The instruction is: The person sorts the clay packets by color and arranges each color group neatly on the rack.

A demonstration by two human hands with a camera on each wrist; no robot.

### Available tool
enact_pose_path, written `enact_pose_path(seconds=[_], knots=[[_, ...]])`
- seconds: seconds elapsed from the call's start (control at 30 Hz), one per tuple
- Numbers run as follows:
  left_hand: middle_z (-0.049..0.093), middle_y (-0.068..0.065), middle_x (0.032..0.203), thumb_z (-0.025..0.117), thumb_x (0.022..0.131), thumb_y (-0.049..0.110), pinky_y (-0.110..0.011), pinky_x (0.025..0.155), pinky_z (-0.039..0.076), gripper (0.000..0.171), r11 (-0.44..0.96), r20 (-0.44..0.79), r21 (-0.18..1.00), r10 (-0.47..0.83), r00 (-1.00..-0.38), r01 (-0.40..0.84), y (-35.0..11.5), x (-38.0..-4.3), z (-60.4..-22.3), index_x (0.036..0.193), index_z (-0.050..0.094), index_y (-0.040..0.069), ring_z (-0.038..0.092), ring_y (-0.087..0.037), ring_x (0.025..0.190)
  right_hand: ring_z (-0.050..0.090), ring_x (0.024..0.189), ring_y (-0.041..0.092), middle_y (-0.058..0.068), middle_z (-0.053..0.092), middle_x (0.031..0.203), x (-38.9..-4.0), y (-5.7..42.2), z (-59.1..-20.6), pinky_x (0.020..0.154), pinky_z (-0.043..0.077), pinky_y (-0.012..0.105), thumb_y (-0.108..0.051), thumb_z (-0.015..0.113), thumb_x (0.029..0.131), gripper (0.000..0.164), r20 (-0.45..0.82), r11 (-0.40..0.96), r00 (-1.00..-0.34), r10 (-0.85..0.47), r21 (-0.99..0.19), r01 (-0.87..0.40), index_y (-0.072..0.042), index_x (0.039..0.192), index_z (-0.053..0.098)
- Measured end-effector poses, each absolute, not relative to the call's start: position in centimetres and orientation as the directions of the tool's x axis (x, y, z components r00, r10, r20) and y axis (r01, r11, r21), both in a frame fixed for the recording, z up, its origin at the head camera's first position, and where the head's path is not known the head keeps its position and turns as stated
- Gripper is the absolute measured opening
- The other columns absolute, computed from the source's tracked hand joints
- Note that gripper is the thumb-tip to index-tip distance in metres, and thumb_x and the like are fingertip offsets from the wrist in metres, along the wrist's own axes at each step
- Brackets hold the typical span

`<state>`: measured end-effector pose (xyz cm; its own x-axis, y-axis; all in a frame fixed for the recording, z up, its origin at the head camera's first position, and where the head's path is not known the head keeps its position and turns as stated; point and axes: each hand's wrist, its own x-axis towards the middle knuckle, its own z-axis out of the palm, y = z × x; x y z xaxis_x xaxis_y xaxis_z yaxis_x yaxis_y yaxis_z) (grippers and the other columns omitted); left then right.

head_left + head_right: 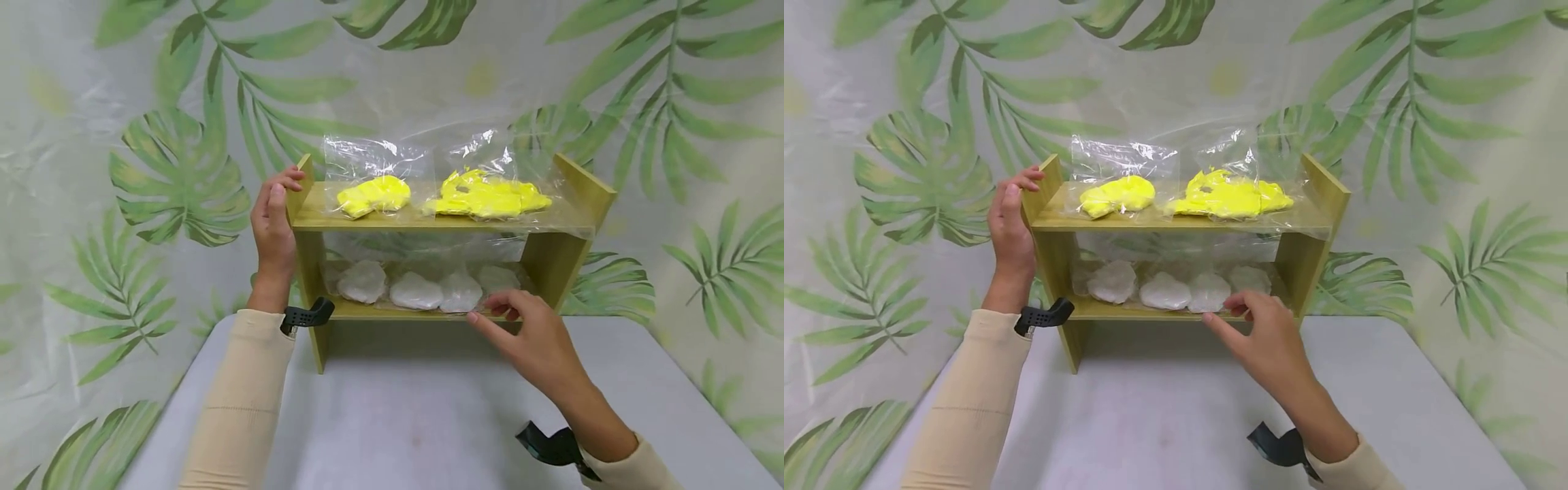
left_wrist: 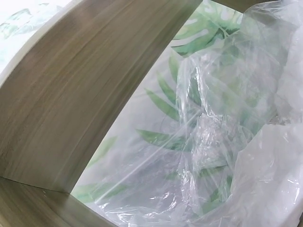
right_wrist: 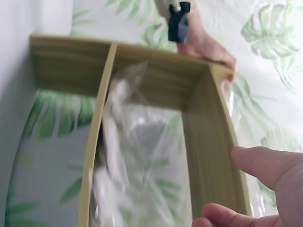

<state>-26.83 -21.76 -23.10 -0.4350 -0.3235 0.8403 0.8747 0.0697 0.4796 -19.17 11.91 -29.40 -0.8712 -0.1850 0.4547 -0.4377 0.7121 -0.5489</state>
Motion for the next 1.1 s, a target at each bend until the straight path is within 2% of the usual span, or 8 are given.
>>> enact_pose_path(seconds=[0.1, 0.17, 0.3, 0.57, 0.67, 0.9, 1.0, 1.1], knots=[[0.063, -0.017, 0.114, 0.036, 0.097, 0.01, -0.032, 0.113, 0.029, 0.028, 0.071, 0.826, 0.507, -0.326, -0.46, 0.859, -21.9, -26.8, -23.3, 0.09, 0.061, 0.0, 0.048, -0.028, 0.129, 0.056, 0.088, 0.021, 0.003, 0.064, 0.097, -18.7, 13.6, -29.1, 0.071, 0.047, 0.038, -0.045, 0.069, 0.086, 0.038, 0.471, 0.749, -0.865, -0.171, -0.508, -0.425, -0.011, 0.103, 0.066], [0.061, -0.021, 0.118, 0.036, 0.098, 0.01, -0.032, 0.113, 0.028, 0.029, 0.091, 0.83, 0.511, -0.309, -0.463, 0.855, -22.1, -26.7, -23.3, 0.093, 0.059, -0.007, 0.047, -0.029, 0.129, 0.055, 0.087, 0.02, 0.004, 0.064, 0.096, -18.3, 14.5, -28.9, 0.069, 0.047, 0.037, -0.045, 0.069, 0.086, 0.038, 0.487, 0.771, -0.859, -0.159, -0.482, -0.416, -0.011, 0.102, 0.066], [0.059, -0.019, 0.126, 0.038, 0.099, 0.013, -0.029, 0.113, 0.028, 0.031, 0.102, 0.805, 0.571, -0.261, -0.532, 0.814, -22.4, -26.1, -22.7, 0.099, 0.061, -0.008, 0.046, -0.023, 0.131, 0.054, 0.089, 0.019, 0.003, 0.064, 0.097, -17.5, 16.2, -28.5, 0.064, 0.046, 0.033, -0.043, 0.07, 0.086, 0.036, 0.523, 0.798, -0.842, -0.132, -0.448, -0.403, -0.012, 0.102, 0.066], [0.049, -0.01, 0.142, 0.042, 0.101, 0.017, -0.033, 0.111, 0.033, 0.036, 0.298, 0.748, 0.657, -0.136, -0.65, 0.693, -24.0, -22.5, -21.7, 0.126, 0.057, -0.003, 0.042, -0.017, 0.135, 0.054, 0.093, 0.019, 0.002, 0.064, 0.101, -16.3, 17.7, -28.6, 0.071, 0.041, 0.026, -0.035, 0.076, 0.082, 0.032, 0.616, 0.795, -0.778, -0.123, -0.409, -0.449, -0.015, 0.106, 0.067], [0.049, -0.004, 0.143, 0.044, 0.099, 0.017, -0.035, 0.109, 0.037, 0.035, 0.442, 0.76, 0.615, -0.111, -0.64, 0.653, -25.0, -21.2, -22.7, 0.129, 0.058, 0.004, 0.042, -0.015, 0.134, 0.054, 0.094, 0.02, 0.003, 0.064, 0.102, -15.9, 17.8, -28.7, 0.073, 0.041, 0.031, -0.031, 0.079, 0.079, 0.035, 0.658, 0.801, -0.742, -0.126, -0.374, -0.468, -0.014, 0.108, 0.067], [0.056, 0.003, 0.136, 0.053, 0.094, 0.012, -0.037, 0.103, 0.042, 0.036, 0.665, 0.827, 0.446, -0.051, -0.56, 0.599, -26.3, -17.7, -26.2, 0.128, 0.062, 0.017, 0.048, -0.018, 0.129, 0.055, 0.107, 0.034, 0.013, 0.065, 0.11, -15.4, 18.1, -28.6, 0.085, 0.041, 0.055, -0.019, 0.08, 0.075, 0.046, 0.772, 0.796, -0.615, -0.16, -0.268, -0.543, -0.005, 0.116, 0.065], [0.057, 0.003, 0.135, 0.055, 0.092, 0.011, -0.043, 0.1, 0.043, 0.036, 0.716, 0.827, 0.41, -0.031, -0.561, 0.565, -25.9, -15.7, -27.2, 0.127, 0.063, 0.017, 0.05, -0.02, 0.127, 0.054, 0.111, 0.038, 0.017, 0.064, 0.116, -15.6, 18.0, -29.0, 0.086, 0.037, 0.06, -0.031, 0.073, 0.082, 0.048, 0.82, 0.785, -0.538, -0.194, -0.199, -0.587, -0.001, 0.118, 0.064], [0.057, 0.001, 0.135, 0.056, 0.091, 0.011, -0.051, 0.101, 0.039, 0.037, 0.739, 0.817, 0.406, -0.029, -0.576, 0.538, -25.3, -14.0, -28.1, 0.127, 0.063, 0.017, 0.05, -0.022, 0.127, 0.053, 0.112, 0.041, 0.019, 0.061, 0.123, -15.9, 17.7, -29.7, 0.086, 0.035, 0.061, -0.048, 0.058, 0.09, 0.057, 0.842, 0.792, -0.488, -0.228, -0.131, -0.597, 0.0, 0.122, 0.063]])
